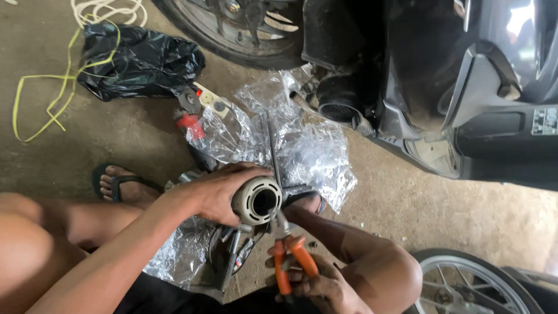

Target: The person sits on the workshop floor repairing a rotary hammer power tool. They hold the tool body, use a hammer to tap components, work on the tool with pliers and a screwdriver, and reposition the tool repeatedly while working on its housing and chuck area.

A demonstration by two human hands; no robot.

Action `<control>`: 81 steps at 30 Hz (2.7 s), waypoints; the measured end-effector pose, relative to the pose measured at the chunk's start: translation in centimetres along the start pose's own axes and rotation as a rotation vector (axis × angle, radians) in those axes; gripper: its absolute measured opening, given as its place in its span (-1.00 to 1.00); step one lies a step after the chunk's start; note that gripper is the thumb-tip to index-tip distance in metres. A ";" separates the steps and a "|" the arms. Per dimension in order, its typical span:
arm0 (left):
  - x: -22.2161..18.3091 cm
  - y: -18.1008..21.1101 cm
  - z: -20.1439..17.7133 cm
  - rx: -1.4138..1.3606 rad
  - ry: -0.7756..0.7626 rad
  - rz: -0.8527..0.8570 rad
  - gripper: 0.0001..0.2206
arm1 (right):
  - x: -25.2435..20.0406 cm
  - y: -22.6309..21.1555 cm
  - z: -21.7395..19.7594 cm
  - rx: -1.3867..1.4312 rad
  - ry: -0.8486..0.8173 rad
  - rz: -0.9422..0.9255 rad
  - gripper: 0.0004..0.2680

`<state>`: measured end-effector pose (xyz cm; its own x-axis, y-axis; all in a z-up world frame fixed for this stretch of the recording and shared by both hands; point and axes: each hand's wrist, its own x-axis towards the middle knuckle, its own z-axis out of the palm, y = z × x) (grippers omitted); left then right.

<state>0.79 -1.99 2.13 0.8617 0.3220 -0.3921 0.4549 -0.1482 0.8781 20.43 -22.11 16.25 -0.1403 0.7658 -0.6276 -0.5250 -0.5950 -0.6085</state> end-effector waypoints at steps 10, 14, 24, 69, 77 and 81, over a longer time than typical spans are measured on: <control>-0.7 4.3 4.2 0.136 -0.187 -0.004 0.06 | -1.7 -1.3 -1.4 -0.304 0.024 0.400 -0.43; -0.7 4.6 5.2 0.248 -0.226 0.054 0.01 | -2.3 0.5 -3.1 -0.195 0.016 0.442 -0.42; -1.3 -3.0 14.9 -0.538 1.138 -0.163 -0.32 | -4.2 3.8 -4.8 -0.145 0.023 0.412 -0.42; -1.3 -2.0 21.4 -1.911 0.484 -0.575 -0.44 | -14.5 24.7 -15.2 0.429 0.672 0.569 -0.61; -1.2 -2.2 21.9 -1.889 0.517 -0.600 -0.53 | -17.3 27.2 -18.3 0.188 0.354 0.290 -0.33; -1.4 -1.7 20.8 -1.857 0.549 -0.615 -0.41 | -16.0 24.2 -14.9 0.203 0.612 0.485 -0.31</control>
<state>3.46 -21.67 -4.53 0.4065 0.1914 -0.8934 -0.4390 0.8985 -0.0073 22.46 -52.37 4.29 0.0617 0.1294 -0.9897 -0.6739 -0.7260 -0.1369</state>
